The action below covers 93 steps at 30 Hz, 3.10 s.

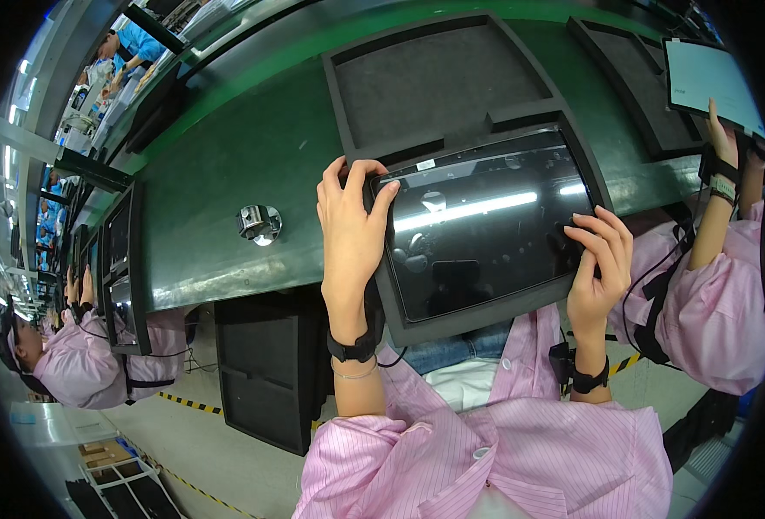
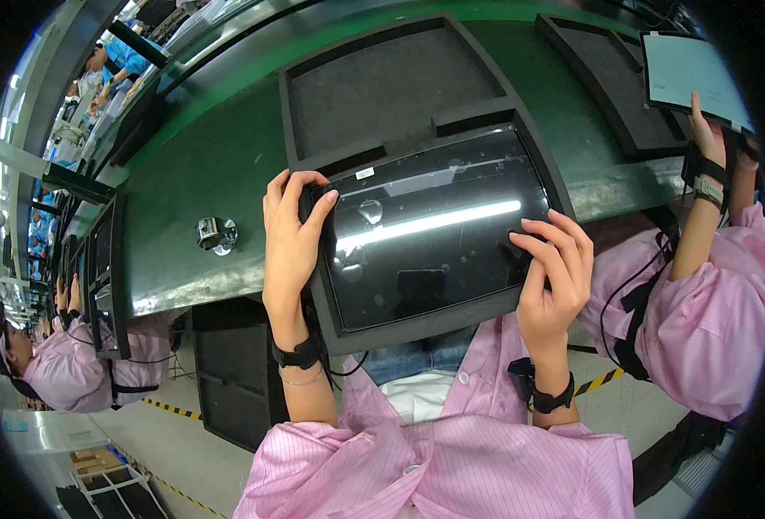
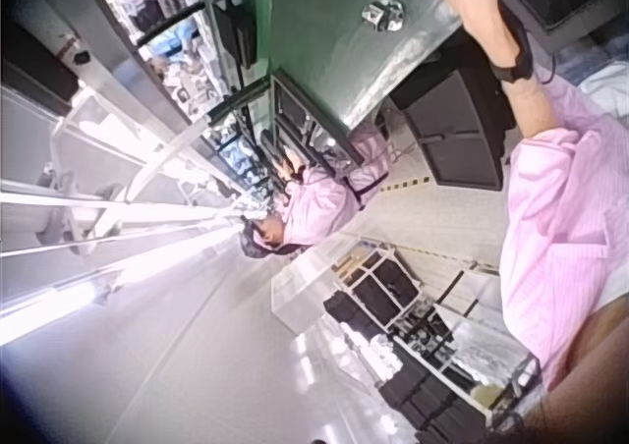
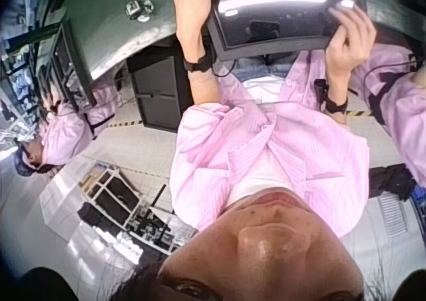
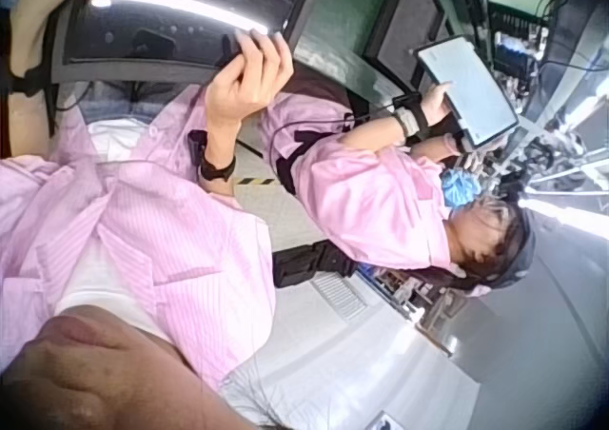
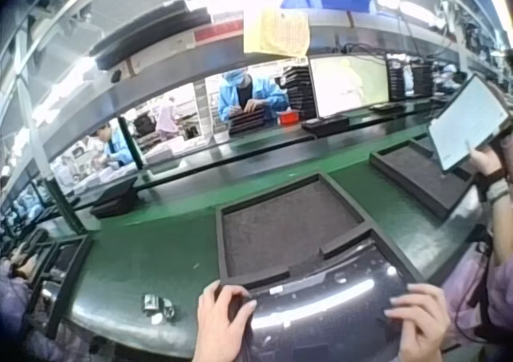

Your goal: Inspecting and checking the screen of tablet computers on an assembly line.

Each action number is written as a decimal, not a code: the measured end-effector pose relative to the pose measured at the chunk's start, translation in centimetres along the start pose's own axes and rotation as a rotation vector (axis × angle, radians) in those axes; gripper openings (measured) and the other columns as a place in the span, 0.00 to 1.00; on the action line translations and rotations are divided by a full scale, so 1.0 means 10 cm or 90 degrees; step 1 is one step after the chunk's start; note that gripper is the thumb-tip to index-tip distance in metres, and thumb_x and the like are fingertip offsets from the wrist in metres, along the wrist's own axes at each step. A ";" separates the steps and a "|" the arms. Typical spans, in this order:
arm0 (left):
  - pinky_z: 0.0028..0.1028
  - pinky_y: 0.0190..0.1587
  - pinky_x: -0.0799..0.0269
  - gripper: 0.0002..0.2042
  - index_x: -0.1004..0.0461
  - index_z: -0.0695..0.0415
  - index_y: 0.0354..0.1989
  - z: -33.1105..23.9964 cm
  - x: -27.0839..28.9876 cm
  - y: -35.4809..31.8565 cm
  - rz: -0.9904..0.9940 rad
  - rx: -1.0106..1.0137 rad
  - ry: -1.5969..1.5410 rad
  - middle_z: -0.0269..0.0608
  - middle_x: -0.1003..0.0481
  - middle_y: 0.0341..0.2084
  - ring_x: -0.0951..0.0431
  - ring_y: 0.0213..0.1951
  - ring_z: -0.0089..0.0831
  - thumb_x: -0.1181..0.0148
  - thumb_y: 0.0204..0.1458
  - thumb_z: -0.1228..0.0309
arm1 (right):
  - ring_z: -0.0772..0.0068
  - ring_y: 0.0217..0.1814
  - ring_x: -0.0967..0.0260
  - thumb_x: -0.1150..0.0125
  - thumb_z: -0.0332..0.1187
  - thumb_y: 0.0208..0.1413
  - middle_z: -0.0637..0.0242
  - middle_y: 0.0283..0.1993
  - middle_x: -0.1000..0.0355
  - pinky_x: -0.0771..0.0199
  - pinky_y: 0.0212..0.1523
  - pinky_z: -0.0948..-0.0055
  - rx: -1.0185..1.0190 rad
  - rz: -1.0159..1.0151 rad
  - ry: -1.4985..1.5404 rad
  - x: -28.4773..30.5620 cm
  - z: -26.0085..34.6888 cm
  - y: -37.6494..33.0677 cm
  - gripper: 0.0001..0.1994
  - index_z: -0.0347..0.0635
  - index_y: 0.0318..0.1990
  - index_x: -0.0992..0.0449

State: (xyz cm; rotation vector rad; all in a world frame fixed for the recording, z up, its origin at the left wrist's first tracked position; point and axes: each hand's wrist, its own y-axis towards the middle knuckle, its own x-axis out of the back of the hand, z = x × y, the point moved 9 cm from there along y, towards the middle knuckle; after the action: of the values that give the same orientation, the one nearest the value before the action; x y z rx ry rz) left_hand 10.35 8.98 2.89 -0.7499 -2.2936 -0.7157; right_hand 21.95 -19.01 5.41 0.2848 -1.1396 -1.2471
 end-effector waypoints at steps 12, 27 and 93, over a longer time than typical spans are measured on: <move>0.41 0.62 0.46 0.12 0.28 0.56 0.42 -0.01 0.01 -0.02 -0.019 -0.002 -0.005 0.50 0.34 0.52 0.42 0.62 0.48 0.41 0.52 0.64 | 0.57 0.54 0.32 0.48 0.17 0.46 0.65 0.40 0.24 0.34 0.52 0.64 0.008 -0.008 0.008 0.02 0.00 -0.02 0.11 0.40 0.32 0.19; 0.41 0.60 0.45 0.13 0.28 0.55 0.43 0.00 0.00 -0.02 -0.015 -0.014 0.018 0.49 0.34 0.52 0.42 0.62 0.47 0.41 0.53 0.63 | 0.58 0.53 0.32 0.49 0.16 0.46 0.65 0.40 0.24 0.33 0.52 0.64 0.012 0.003 0.008 0.01 -0.01 -0.03 0.12 0.39 0.32 0.20; 0.29 0.46 0.36 0.18 0.36 0.60 0.36 -0.89 0.71 -0.52 -0.196 -0.127 -0.541 0.51 0.26 0.32 0.28 0.38 0.33 0.67 0.58 0.57 | 0.71 0.27 0.35 0.29 0.34 0.28 0.74 0.28 0.33 0.34 0.28 0.71 0.435 0.046 0.062 0.19 1.33 0.84 0.19 0.48 0.32 0.28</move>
State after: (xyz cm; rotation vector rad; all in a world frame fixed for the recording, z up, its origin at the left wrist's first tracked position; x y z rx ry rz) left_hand 5.70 1.91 12.16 -0.9232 -3.1917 -0.8857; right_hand 16.18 -12.40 18.57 0.7955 -1.4504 -0.7366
